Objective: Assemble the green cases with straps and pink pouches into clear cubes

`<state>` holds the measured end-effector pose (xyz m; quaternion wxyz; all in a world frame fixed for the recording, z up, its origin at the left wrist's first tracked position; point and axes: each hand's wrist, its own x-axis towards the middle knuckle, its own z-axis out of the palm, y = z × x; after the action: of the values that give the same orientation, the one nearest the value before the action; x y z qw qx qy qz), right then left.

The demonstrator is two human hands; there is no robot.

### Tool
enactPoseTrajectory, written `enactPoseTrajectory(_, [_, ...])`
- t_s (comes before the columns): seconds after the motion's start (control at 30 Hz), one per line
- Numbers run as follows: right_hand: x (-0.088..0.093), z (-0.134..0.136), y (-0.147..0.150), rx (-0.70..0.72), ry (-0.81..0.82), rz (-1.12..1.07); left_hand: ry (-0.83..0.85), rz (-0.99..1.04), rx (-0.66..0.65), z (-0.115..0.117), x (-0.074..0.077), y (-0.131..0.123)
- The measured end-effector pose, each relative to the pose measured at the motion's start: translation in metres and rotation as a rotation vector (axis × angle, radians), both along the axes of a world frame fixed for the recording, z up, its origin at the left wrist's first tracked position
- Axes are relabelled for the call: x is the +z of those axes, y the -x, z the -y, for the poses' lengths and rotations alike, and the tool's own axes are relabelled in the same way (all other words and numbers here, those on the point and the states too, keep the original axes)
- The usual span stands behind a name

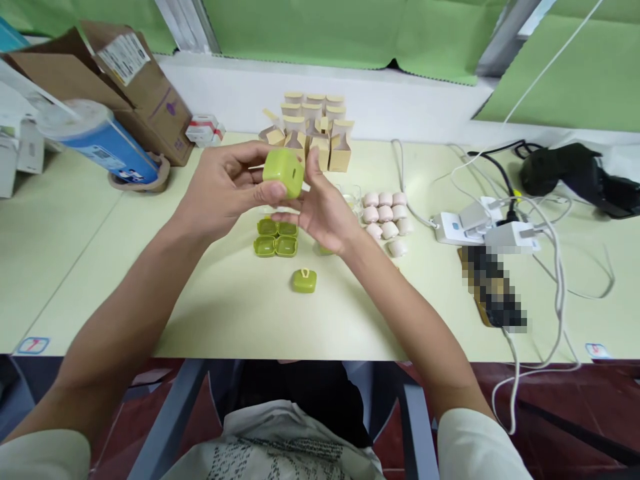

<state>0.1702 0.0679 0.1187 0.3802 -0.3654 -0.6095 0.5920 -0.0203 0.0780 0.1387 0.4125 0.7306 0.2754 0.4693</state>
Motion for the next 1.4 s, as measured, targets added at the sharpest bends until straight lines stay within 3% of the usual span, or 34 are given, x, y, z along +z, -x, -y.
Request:
enactPoseTrajectory(0.13, [-0.004, 0.012, 0.022, -0.063, 0.130, -0.141, -0.124, -0.053, -0.007, 0.008, 0.004, -0.005])
enactPoseTrajectory(0.23, [0.005, 0.013, 0.017, -0.118, 0.206, -0.193, -0.201, -0.084, 0.033, 0.011, 0.009, -0.006])
enactPoseTrajectory(0.33, [0.023, 0.014, -0.015, -0.139, 0.141, 0.101, -0.276, -0.088, 0.105, 0.009, 0.012, -0.001])
enactPoseTrajectory(0.43, [0.029, 0.031, -0.068, -0.334, -0.114, 0.488, -0.292, -0.083, 0.143, 0.007, 0.013, 0.003])
enactPoseTrajectory(0.5, [0.017, 0.052, -0.106, -0.449, -0.181, 0.622, -0.286, -0.078, 0.143, 0.007, 0.013, 0.004])
enactPoseTrajectory(0.6, [-0.023, 0.090, -0.154, -0.615, -0.092, 0.683, -0.247, -0.085, 0.139, 0.008, 0.014, 0.001])
enactPoseTrajectory(0.7, [-0.064, 0.123, -0.182, -0.814, -0.058, 0.689, -0.201, -0.105, 0.132, 0.009, 0.014, -0.002])
enactPoseTrajectory(0.77, [-0.081, 0.138, -0.194, -0.879, -0.055, 0.705, -0.204, -0.117, 0.124, 0.008, 0.012, -0.002])
enactPoseTrajectory(0.83, [-0.087, 0.143, -0.204, -0.832, -0.087, 0.734, -0.219, -0.142, 0.119, 0.006, 0.009, -0.001])
enactPoseTrajectory(0.97, [-0.079, 0.130, -0.223, -0.462, -0.114, 0.753, -0.253, -0.194, 0.101, -0.001, 0.000, 0.002])
enactPoseTrajectory(1.03, [-0.073, 0.119, -0.228, -0.364, -0.088, 0.742, -0.261, -0.198, 0.089, -0.005, -0.003, 0.003])
enactPoseTrajectory(1.23, [-0.071, 0.116, -0.225, -0.421, -0.146, 0.810, -0.243, -0.219, 0.111, -0.002, 0.001, 0.003])
enactPoseTrajectory(1.4, [-0.075, 0.135, -0.189, -0.349, -0.302, 0.658, -0.229, -0.306, 0.181, 0.015, 0.012, -0.002])
